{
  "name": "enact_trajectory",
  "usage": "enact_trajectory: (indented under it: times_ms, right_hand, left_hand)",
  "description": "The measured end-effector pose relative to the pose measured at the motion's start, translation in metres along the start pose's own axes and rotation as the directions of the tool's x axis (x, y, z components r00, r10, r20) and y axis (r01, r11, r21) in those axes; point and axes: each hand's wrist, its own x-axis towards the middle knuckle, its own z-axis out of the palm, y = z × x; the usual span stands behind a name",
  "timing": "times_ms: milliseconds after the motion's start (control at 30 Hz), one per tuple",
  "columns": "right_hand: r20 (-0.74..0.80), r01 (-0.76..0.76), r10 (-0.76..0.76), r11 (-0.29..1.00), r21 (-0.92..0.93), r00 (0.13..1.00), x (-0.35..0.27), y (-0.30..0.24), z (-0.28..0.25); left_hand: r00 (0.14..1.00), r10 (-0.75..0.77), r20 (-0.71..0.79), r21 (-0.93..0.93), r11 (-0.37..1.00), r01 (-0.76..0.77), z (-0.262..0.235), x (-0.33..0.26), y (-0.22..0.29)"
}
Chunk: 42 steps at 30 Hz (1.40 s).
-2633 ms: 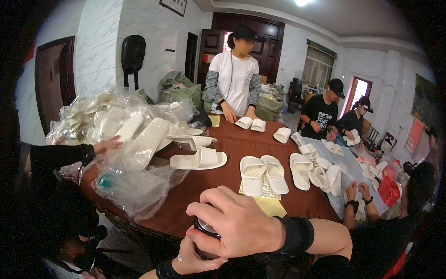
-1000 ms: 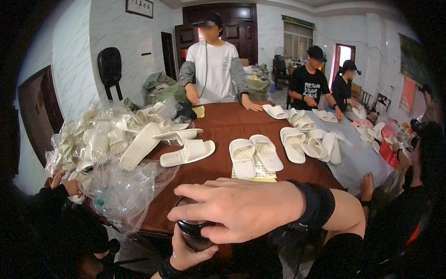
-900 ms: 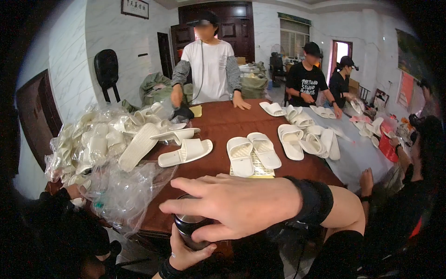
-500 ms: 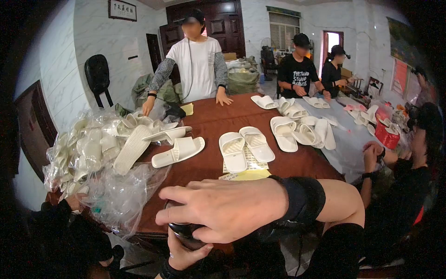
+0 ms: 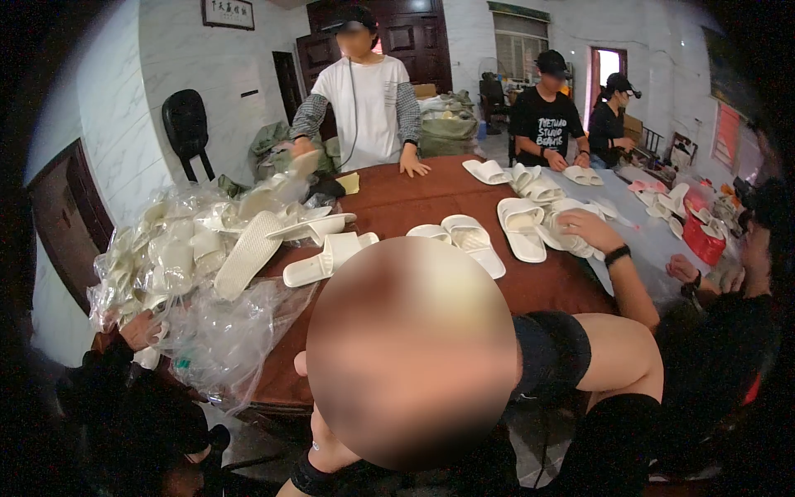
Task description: Applying small circular labels to the inside of white foam slippers and organizing them on a table for production.
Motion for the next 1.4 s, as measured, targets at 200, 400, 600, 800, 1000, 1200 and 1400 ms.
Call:
enact_trajectory:
  times_ms: [200, 400, 600, 800, 1000, 1200, 1400]
  right_hand:
    - [-0.077, 0.208, -0.203, 0.976, 0.061, 0.976, 0.002, -0.001, 0.002]
    - [0.07, 0.199, -0.205, 0.976, 0.084, 0.976, 0.001, -0.004, -0.004]
    - [0.059, 0.293, -0.299, 0.952, 0.093, 0.952, 0.002, -0.002, -0.004]
    - [0.091, 0.355, -0.373, 0.92, 0.167, 0.923, 0.005, 0.004, -0.002]
    - [0.028, 0.407, -0.416, 0.9, 0.158, 0.909, 0.004, 0.006, -0.005]
    - [-0.223, 0.321, -0.248, 0.855, 0.407, 0.943, -0.002, 0.023, -0.001]
    - [-0.394, 0.284, 0.189, 0.432, 0.856, 0.899, -0.004, 0.048, 0.046]
  left_hand:
    - [0.998, 0.004, 0.067, -0.084, 0.996, 0.001, -0.007, 0.003, 0.013]
    - [0.98, -0.09, 0.178, -0.065, 0.992, 0.104, -0.017, -0.003, 0.002]
    - [0.937, -0.084, 0.34, -0.003, 0.996, 0.091, -0.027, -0.003, -0.004]
    - [0.887, -0.2, 0.416, -0.06, 0.967, 0.246, -0.027, -0.002, 0.005]
    - [0.908, -0.168, 0.384, -0.132, 0.963, 0.234, -0.029, -0.008, -0.004]
    - [0.967, -0.14, 0.211, -0.173, 0.969, 0.178, -0.026, -0.006, 0.0]
    - [0.97, -0.118, 0.211, -0.155, 0.976, 0.152, -0.03, -0.01, -0.017]
